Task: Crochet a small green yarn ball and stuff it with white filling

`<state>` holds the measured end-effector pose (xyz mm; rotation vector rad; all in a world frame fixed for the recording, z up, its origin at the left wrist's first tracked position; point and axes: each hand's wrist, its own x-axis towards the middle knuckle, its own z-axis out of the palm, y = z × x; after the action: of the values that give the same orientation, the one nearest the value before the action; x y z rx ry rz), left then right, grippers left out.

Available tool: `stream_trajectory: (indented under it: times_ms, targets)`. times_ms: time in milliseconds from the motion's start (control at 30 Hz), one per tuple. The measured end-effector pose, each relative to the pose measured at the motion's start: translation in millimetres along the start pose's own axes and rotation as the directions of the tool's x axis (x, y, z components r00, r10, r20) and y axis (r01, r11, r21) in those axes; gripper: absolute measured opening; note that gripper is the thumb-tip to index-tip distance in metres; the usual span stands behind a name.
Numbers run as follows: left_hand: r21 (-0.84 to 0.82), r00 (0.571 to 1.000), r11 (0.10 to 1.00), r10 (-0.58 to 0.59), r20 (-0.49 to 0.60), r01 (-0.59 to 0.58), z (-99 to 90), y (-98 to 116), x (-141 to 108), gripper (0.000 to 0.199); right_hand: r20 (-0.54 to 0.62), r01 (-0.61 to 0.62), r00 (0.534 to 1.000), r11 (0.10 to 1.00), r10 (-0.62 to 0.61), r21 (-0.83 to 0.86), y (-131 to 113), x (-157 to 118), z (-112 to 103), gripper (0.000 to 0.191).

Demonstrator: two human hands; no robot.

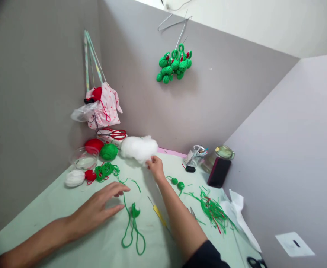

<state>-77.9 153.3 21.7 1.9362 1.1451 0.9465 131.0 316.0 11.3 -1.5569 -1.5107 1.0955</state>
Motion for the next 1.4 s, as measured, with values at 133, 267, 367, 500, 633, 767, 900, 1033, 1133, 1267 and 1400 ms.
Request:
stream_trajectory:
  times_ms: [133,267,367,500,633,767,900,1033,1133,1267,1400]
  targets:
    - [0.016,0.992,1.000,0.003,-0.127,-0.001,-10.3,4,24,0.042,0.163,-0.051,0.987,0.952,0.001,0.302,-3,-39,-18,0.030]
    - [0.220,0.972,0.951,0.231,-0.036,-0.218,-1.6,-4,53,0.075,0.334,-0.147,0.942,0.860,-0.028,0.489,-10,-83,-24,0.042]
    - [0.358,0.953,0.887,0.242,0.182,-0.293,8.7,-24,83,0.068,0.363,-0.179,0.931,0.807,-0.047,0.563,-17,-95,-27,0.042]
    - [0.359,0.975,0.914,0.130,0.179,-0.188,12.9,-55,134,0.047,0.294,-0.130,0.952,0.750,-0.090,0.649,-31,-98,-39,0.032]
    - [0.297,0.998,0.953,0.050,0.038,-0.059,4.4,-57,179,0.047,0.296,-0.059,0.936,0.745,-0.190,0.665,-44,-109,-51,0.025]
    - [0.116,1.000,0.993,0.029,-0.008,-0.028,6.2,-28,176,0.061,0.218,0.054,0.950,0.806,-0.224,0.589,-35,-123,-51,0.018]
    - [-0.208,0.994,0.978,0.015,0.110,0.008,18.9,11,121,0.053,-0.042,0.398,0.916,0.895,-0.398,0.200,-22,-132,-43,0.011]
    - [-0.788,0.936,0.511,-0.114,0.334,0.343,21.7,30,70,0.045,-0.011,0.618,0.777,0.767,-0.629,-0.176,-26,-137,-32,0.024]
    - [-0.838,0.937,0.454,-0.301,0.175,0.302,12.8,24,55,0.030,0.065,0.577,0.816,0.807,-0.574,-0.126,-28,-141,-26,0.033]
    - [-0.872,0.885,0.443,-0.465,-0.025,0.208,-0.1,11,48,0.016,0.111,0.457,0.889,0.878,-0.444,-0.144,-3,-149,-15,0.048]
    - [-0.819,0.890,0.506,-0.456,0.013,0.272,0.4,3,40,0.016,0.347,0.367,0.907,0.853,-0.239,-0.370,30,-156,-1,0.038]
